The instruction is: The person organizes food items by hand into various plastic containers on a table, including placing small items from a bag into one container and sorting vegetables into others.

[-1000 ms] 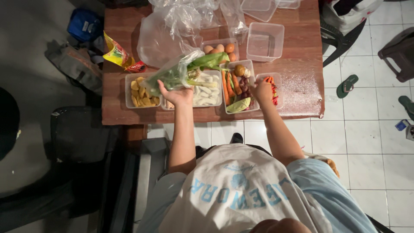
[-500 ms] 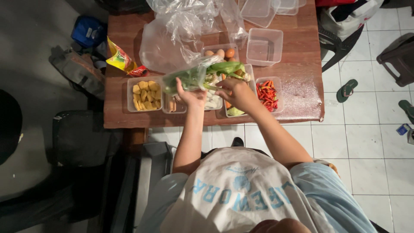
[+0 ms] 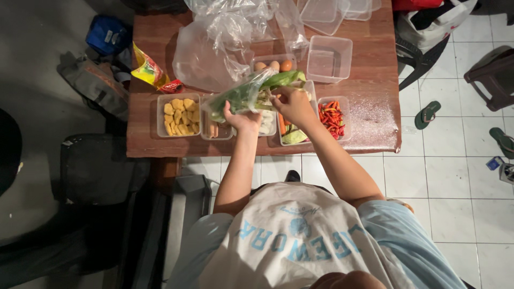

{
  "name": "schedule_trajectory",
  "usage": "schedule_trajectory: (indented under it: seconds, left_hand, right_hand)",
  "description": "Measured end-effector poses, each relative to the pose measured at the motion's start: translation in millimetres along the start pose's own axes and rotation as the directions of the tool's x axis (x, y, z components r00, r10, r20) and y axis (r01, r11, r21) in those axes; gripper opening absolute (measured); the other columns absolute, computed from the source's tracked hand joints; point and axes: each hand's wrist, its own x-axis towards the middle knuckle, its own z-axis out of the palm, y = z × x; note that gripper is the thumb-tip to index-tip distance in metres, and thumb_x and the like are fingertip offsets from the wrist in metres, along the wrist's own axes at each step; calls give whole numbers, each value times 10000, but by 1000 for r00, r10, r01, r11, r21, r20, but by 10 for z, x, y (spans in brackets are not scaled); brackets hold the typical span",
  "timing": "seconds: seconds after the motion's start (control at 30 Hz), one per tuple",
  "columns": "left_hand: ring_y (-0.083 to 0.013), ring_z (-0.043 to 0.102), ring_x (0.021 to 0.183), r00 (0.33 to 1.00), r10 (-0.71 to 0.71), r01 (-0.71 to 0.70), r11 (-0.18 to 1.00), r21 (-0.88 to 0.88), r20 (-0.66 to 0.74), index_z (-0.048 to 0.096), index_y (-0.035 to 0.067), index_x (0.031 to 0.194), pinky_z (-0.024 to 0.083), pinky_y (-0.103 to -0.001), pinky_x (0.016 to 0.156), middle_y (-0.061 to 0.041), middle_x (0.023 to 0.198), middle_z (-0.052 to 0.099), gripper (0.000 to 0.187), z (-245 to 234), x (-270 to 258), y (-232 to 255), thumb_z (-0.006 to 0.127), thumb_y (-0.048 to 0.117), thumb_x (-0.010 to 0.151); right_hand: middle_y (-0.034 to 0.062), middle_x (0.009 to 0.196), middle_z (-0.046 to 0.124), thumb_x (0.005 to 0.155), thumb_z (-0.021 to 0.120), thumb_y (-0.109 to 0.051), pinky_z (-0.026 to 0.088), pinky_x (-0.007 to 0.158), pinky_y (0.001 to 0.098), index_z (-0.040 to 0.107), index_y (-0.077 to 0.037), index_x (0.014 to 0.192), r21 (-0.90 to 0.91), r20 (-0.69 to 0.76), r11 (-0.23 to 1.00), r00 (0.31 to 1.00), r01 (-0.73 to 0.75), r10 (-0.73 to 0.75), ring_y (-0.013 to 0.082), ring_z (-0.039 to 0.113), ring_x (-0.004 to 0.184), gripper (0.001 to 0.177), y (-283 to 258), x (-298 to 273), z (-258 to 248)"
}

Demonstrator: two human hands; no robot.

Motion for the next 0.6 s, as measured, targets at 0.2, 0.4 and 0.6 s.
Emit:
schedule_trajectory:
  seconds: [0.2,0.4,0.6]
  left_hand:
    - [-320,572,1269,996,87,-87,996,14,20,492,105,1450,530,-499,1024,-125,1392,557,740,-58,100,41,630,520,853]
    - [-342,594,1213,990,118,-121,992,-33,-82,476,77,1442,556,-529,969,-168,1331,553,772,114,26,51,592,574,863]
    - [-324,592,1214,988,143,-146,988,-48,-63,468,129,1437,535,-541,952,-132,1337,570,794,385,-112,5,524,648,838]
  right_hand:
    - [93,790,741,834,839,-122,571,634,321,739,-19,1045,111,11,990,996,84,-85,144,710,688,255,24,-51,27]
    - [106,901,771,835,842,-60,614,714,287,727,-1,1064,142,-124,973,979,179,-162,154,766,807,263,-111,-162,-203]
    - [85,919,778,912,825,-40,624,702,244,725,1,1009,259,-284,942,949,216,-139,110,751,810,145,-176,-155,-228]
